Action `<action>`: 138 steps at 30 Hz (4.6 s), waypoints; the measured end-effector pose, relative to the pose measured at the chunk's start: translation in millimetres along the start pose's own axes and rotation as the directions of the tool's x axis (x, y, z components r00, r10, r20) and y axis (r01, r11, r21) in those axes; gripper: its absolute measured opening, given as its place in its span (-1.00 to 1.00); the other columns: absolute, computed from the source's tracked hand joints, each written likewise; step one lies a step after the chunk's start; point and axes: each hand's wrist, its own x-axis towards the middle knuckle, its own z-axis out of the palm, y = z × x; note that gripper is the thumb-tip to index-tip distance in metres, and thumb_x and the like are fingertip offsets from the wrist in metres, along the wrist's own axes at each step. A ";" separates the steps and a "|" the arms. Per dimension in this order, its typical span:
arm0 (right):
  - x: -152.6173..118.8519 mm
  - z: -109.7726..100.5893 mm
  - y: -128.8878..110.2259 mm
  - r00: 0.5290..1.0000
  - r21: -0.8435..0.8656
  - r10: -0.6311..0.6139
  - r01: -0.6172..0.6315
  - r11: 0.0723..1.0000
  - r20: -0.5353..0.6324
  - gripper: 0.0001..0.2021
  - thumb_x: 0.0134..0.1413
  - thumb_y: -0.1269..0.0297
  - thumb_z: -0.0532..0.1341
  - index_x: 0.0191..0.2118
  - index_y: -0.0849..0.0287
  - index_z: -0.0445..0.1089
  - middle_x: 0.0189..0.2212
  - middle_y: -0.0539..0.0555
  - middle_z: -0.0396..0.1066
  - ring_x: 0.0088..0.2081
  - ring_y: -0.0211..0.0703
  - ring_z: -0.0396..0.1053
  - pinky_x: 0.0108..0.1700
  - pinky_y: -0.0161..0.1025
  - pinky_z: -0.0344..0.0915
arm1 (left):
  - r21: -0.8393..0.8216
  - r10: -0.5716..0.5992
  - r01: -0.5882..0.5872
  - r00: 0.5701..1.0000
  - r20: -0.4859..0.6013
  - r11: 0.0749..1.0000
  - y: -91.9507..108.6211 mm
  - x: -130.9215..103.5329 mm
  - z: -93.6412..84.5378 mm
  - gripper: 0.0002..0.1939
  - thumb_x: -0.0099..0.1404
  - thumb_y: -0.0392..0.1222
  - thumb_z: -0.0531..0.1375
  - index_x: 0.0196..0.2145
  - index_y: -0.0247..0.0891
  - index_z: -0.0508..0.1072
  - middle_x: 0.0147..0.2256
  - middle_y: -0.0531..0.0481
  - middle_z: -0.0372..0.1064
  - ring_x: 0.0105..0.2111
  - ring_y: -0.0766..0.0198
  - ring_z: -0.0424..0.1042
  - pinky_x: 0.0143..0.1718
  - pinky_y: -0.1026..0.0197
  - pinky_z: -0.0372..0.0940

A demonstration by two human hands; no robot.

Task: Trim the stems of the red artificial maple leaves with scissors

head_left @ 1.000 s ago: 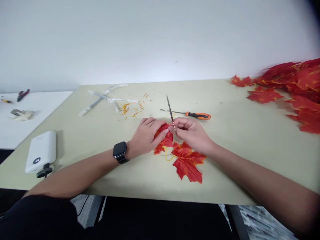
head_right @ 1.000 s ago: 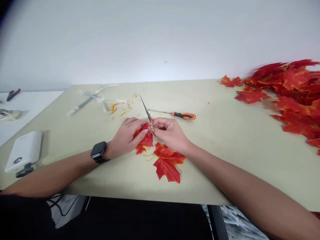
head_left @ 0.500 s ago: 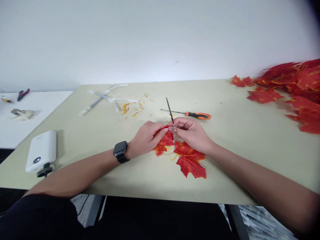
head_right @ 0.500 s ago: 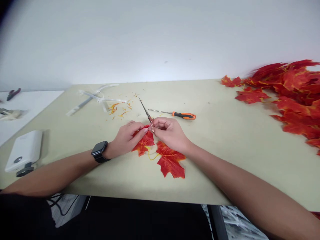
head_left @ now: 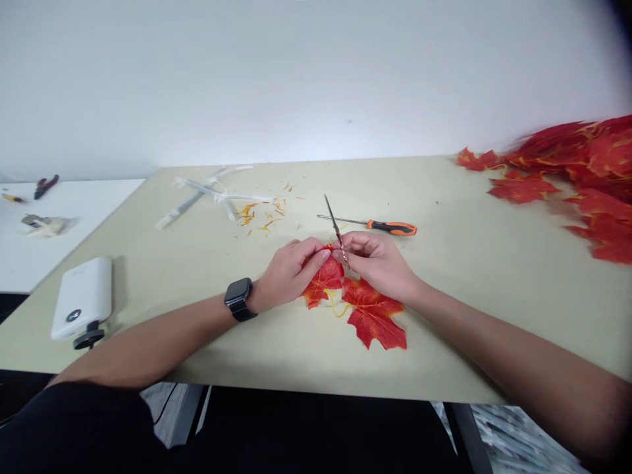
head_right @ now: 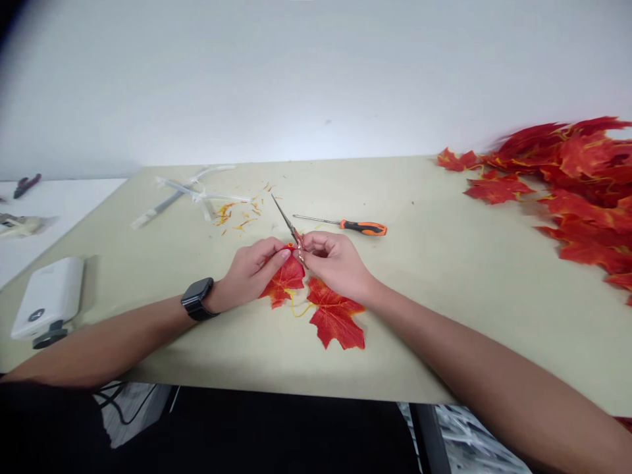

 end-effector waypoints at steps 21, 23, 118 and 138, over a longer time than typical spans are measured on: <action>5.7 -23.7 -5.3 0.999 -0.318 0.015 -0.004 0.948 0.034 -0.67 0.10 0.17 0.38 -0.47 0.13 0.21 -0.48 0.02 0.31 -0.21 0.02 0.52 -0.31 -0.20 0.31 | -0.254 -0.213 0.163 0.959 -0.185 0.953 -15.7 10.7 -7.8 -0.65 0.47 0.06 0.13 -0.40 -0.20 0.33 -0.54 0.13 0.20 -0.51 0.36 0.15 -0.46 0.24 0.06; 9.0 -32.6 -6.5 1.000 -0.331 0.010 -0.002 0.944 0.023 -0.65 0.11 0.15 0.38 -0.49 0.13 0.21 -0.49 0.01 0.28 -0.23 0.00 0.52 -0.30 -0.21 0.31 | -0.347 -0.239 0.175 0.959 -0.151 0.921 -16.7 10.8 -8.2 -0.67 0.45 0.09 0.15 -0.36 -0.19 0.33 -0.53 0.13 0.26 -0.52 0.37 0.16 -0.48 0.25 0.07; 10.6 -49.0 -19.2 0.966 -0.636 0.153 0.015 0.771 0.208 -0.77 0.07 0.16 0.32 -0.42 0.12 0.28 -0.51 -0.02 0.31 -0.47 -0.23 0.24 -0.40 -0.24 0.15 | -0.585 -0.280 0.335 0.942 0.186 0.738 -13.3 9.8 -5.1 -0.68 0.34 0.08 0.31 -0.28 -0.27 0.53 -0.55 0.09 0.36 -0.60 0.43 0.20 -0.56 0.34 0.08; 11.3 -47.8 -18.7 0.970 -0.716 0.132 0.057 0.696 0.205 -0.75 0.10 0.13 0.30 -0.42 0.12 0.26 -0.58 -0.08 0.22 -0.52 -0.28 0.14 -0.44 -0.25 0.06 | -0.643 -0.307 0.358 0.931 0.195 0.677 -12.2 8.8 -2.8 -0.71 0.30 0.03 0.35 -0.24 -0.29 0.59 -0.38 -0.03 0.59 -0.45 0.32 0.49 -0.43 0.32 0.35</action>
